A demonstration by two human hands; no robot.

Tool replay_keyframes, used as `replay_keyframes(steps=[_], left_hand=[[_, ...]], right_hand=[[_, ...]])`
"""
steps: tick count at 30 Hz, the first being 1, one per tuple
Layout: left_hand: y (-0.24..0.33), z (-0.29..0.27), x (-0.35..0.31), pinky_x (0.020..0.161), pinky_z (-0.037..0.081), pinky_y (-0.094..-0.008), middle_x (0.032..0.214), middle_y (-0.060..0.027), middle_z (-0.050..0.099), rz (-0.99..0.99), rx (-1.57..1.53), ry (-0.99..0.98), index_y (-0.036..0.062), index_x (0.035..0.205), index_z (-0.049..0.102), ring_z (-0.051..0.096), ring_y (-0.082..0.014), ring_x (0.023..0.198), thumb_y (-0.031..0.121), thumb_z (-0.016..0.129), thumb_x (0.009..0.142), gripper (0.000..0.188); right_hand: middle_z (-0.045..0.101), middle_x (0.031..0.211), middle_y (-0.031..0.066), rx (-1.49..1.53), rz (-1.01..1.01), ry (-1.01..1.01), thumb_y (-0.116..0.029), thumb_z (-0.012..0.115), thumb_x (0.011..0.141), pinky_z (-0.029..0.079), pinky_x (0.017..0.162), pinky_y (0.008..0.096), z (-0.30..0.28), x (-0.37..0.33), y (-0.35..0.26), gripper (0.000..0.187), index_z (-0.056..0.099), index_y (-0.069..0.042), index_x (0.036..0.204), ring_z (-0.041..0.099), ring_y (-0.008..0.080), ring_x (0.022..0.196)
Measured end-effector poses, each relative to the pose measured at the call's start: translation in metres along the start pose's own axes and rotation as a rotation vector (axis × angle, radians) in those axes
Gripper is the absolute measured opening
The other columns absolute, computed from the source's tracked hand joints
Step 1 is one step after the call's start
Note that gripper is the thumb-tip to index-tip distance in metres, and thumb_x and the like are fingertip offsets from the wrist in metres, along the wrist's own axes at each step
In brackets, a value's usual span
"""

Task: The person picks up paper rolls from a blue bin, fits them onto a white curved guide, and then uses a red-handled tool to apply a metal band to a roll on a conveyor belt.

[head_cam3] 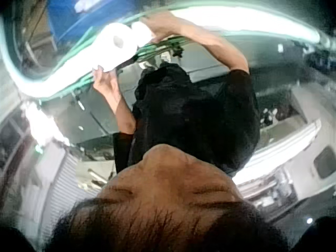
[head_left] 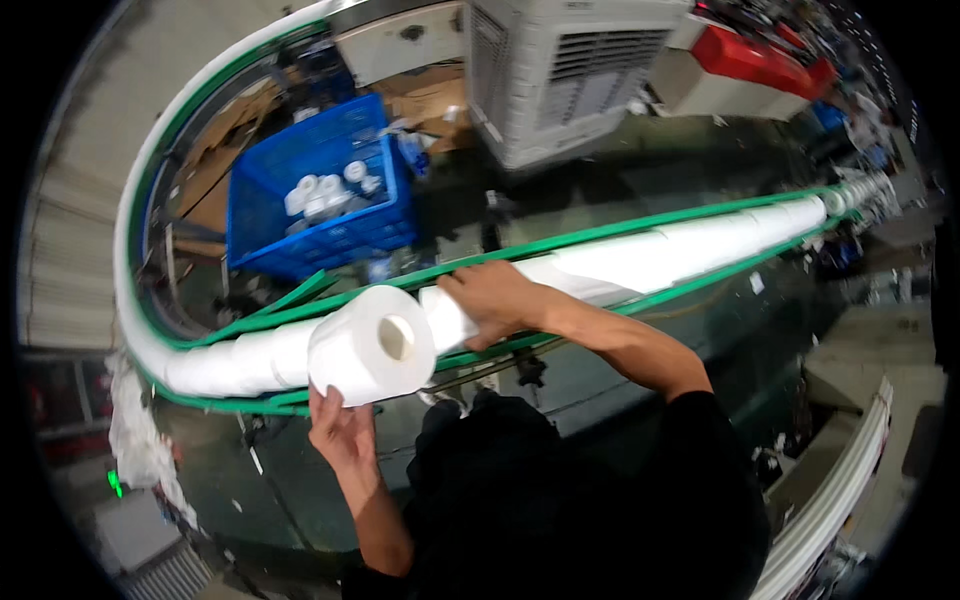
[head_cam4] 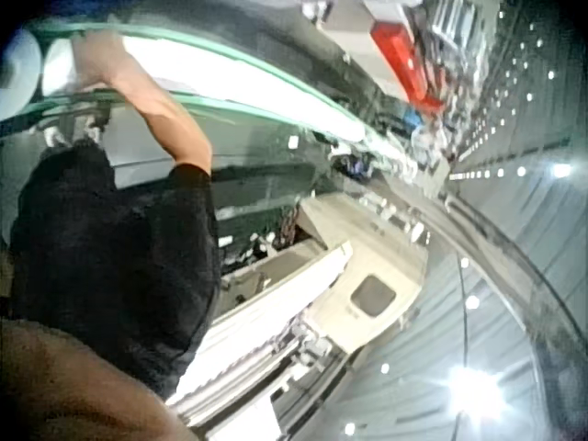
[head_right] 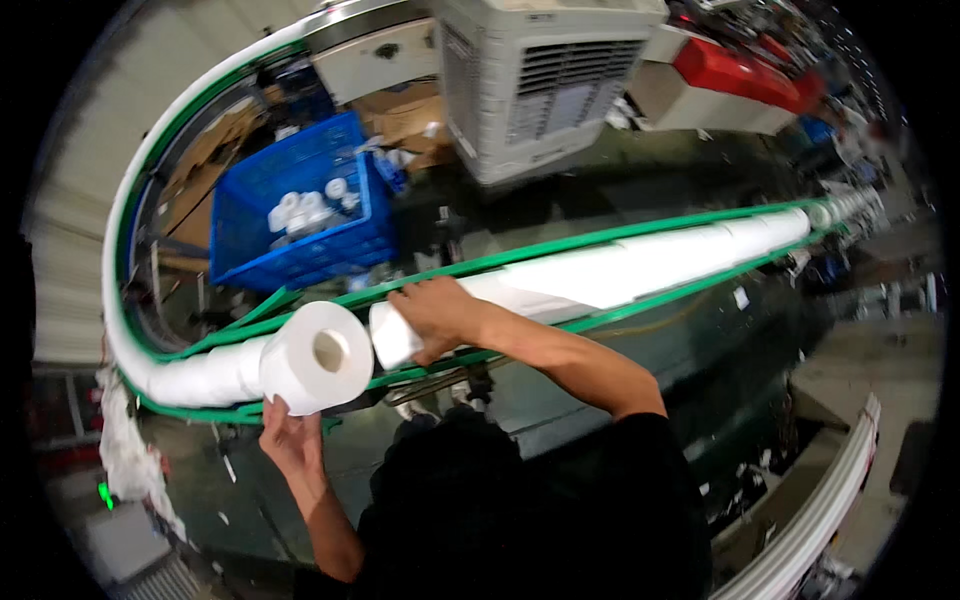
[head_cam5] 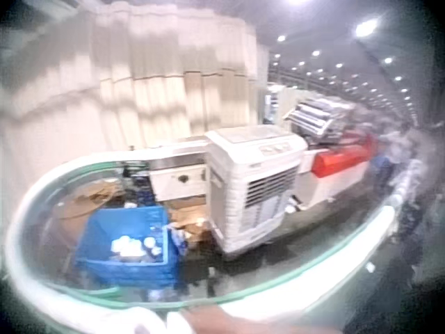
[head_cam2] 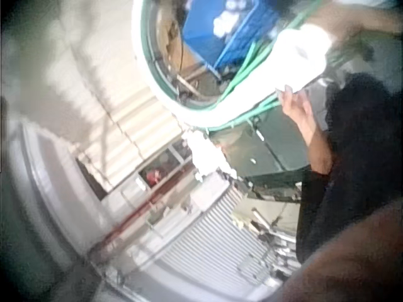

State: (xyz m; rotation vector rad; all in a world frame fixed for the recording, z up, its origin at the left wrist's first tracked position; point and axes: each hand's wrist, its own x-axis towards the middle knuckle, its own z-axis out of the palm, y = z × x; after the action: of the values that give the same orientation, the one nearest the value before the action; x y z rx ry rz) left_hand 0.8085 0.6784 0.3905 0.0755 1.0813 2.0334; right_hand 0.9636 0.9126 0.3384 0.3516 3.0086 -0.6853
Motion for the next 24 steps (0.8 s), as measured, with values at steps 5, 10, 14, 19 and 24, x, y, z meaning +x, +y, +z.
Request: replay_keyframes(steps=[5, 10, 14, 19, 24], left_hand=[[-0.019, 0.012, 0.014, 0.107, 0.034, -0.043, 0.135, -0.0194, 0.045, -0.035, 0.117, -0.05, -0.004, 0.141, 0.031, 0.045, -0.0309, 0.125, 0.003, 0.063, 0.083, 0.067], [-0.024, 0.008, 0.021, 0.103, 0.035, -0.0366, 0.128, -0.0186, 0.05, 0.097, 0.549, -0.083, -0.0021, 0.139, 0.033, 0.049, -0.0262, 0.118, 0.003, 0.067, 0.082, 0.068], [-0.028, 0.017, 0.02, 0.098, 0.037, -0.0341, 0.126, -0.0146, 0.052, 0.087, 0.689, -0.127, 0.0032, 0.137, 0.036, 0.049, -0.0227, 0.116, 0.002, 0.064, 0.083, 0.061], [-0.054, -0.001, 0.035, 0.095, 0.04, -0.0322, 0.12, -0.0144, 0.056, 0.002, 0.659, -0.18, 0.0054, 0.136, 0.033, 0.052, -0.0212, 0.112, -0.003, 0.058, 0.086, 0.056], [-0.05, -0.016, 0.037, 0.099, 0.04, -0.0382, 0.125, -0.0244, 0.053, 0.337, 1.394, -0.136, -0.0018, 0.135, 0.037, 0.051, -0.0388, 0.117, -0.004, 0.055, 0.084, 0.054]], right_hand=[[0.06, 0.1, 0.0196, 0.001, 0.056, -0.018, -0.039, 0.079, 0.053, 0.049, 0.076, 0.0436, -0.004, -0.021, 0.013, 0.08, 0.051, 0.002, 0.115, 0.061, 0.0353, 0.09], [0.059, 0.102, 0.0178, 0.049, 0.081, -0.014, -0.039, 0.079, 0.055, 0.044, 0.083, 0.0435, -0.007, -0.033, 0.017, 0.078, 0.05, 0.0, 0.116, 0.059, 0.0344, 0.097], [0.058, 0.105, 0.0185, 0.042, 0.085, -0.039, -0.039, 0.079, 0.057, 0.043, 0.086, 0.0435, -0.006, -0.026, 0.015, 0.079, 0.049, 0.0, 0.119, 0.057, 0.0349, 0.101], [0.056, 0.116, 0.0187, 0.06, 0.149, -0.153, -0.036, 0.078, 0.06, 0.04, 0.095, 0.0432, -0.021, -0.027, 0.011, 0.082, 0.045, -0.001, 0.126, 0.053, 0.0351, 0.111], [0.053, 0.123, 0.0212, 0.08, 0.111, -0.056, -0.036, 0.079, 0.064, 0.038, 0.1, 0.0433, -0.033, -0.031, -0.001, 0.085, 0.042, -0.001, 0.132, 0.049, 0.0369, 0.116]])
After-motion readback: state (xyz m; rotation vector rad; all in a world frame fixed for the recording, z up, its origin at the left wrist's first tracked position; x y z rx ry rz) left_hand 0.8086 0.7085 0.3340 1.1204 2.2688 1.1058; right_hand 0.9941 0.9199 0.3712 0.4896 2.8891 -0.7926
